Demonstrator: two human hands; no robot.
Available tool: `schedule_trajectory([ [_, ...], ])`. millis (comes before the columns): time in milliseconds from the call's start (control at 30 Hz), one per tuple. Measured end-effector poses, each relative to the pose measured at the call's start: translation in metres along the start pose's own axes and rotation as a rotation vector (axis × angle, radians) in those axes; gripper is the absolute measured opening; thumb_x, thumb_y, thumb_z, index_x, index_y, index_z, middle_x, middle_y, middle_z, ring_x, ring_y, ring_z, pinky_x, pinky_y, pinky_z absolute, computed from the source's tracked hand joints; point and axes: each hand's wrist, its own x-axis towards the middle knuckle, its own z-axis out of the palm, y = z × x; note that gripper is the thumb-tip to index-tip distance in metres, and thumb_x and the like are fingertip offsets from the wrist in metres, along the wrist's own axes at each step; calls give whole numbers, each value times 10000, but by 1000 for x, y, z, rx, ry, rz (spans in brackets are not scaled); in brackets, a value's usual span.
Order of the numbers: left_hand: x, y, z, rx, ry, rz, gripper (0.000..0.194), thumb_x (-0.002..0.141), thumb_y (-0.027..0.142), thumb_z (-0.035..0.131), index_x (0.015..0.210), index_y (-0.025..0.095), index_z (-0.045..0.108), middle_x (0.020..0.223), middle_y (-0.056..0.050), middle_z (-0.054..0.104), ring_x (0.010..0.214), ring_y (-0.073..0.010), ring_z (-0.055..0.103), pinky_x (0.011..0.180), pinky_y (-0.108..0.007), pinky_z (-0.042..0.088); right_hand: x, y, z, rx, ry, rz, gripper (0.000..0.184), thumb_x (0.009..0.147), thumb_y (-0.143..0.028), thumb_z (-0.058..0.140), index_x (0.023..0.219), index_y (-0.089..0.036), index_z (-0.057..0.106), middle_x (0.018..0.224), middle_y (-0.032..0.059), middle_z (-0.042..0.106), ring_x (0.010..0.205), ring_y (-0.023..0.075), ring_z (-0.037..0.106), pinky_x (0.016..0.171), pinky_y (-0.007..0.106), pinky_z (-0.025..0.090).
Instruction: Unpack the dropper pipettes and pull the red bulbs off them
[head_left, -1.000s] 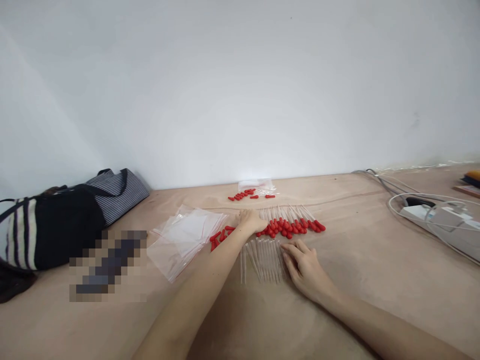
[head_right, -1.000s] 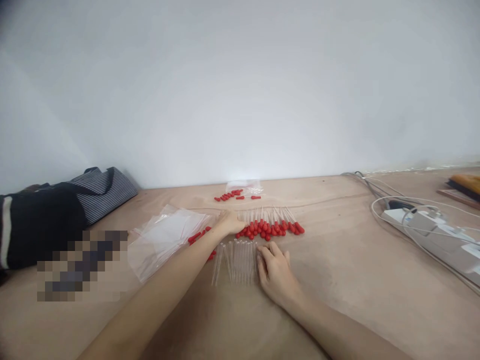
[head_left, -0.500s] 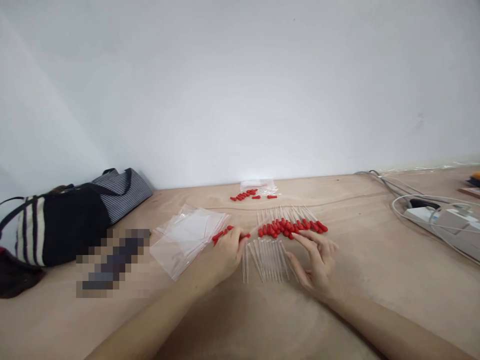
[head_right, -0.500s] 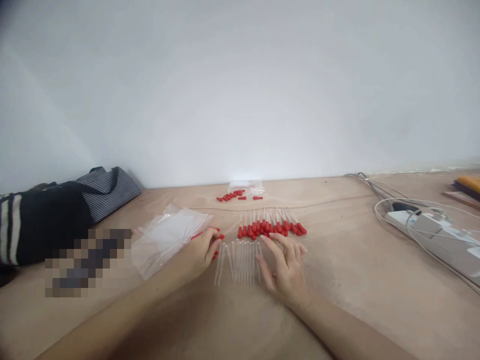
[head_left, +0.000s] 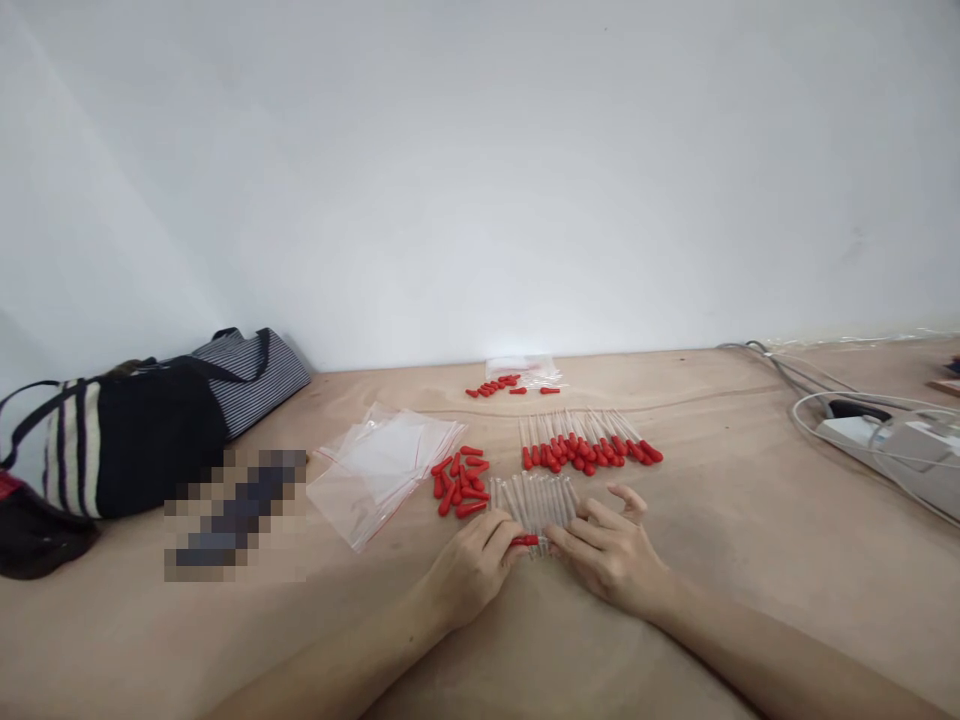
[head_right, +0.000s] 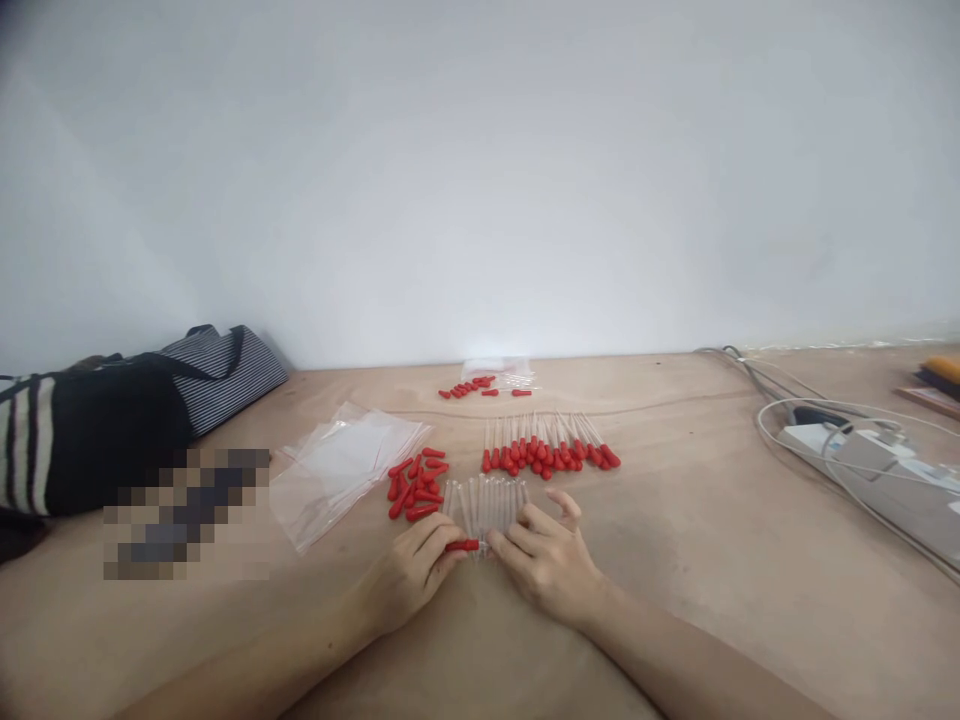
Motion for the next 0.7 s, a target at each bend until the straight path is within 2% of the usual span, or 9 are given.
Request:
schedule_trajectory([
  [167,-1,0,-2,-18,-28,4,187,891,176,343,762,156,478,726,-46,561,651,-135,542,615,-243,476,0,0,-2,82,-40,40,201,839,-194,421,774,-227,608,462,-67,471,573,85,443,837,365,185],
  [500,-3,1,-1,-23,-1,41,189,887,153,328,763,154,472,698,-39,542,646,-137,524,601,-240,459,-4,-1,-6,148,-83,69,197,830,-181,421,789,-232,607,477,-57,483,589,101,448,811,369,195],
  [567,-7,-4,-6,-2,27,0,198,888,162,325,760,160,476,691,-33,541,642,-134,528,600,-236,459,-7,5,-11,140,-86,91,198,828,-184,425,779,-237,610,475,-50,490,590,107,451,804,367,203],
  [700,-15,-26,-27,98,85,-202,122,859,192,405,795,172,507,739,-29,563,681,-129,548,632,-229,462,-15,26,-20,71,-76,245,194,830,-196,435,787,-225,621,534,-27,554,592,110,465,776,343,232],
])
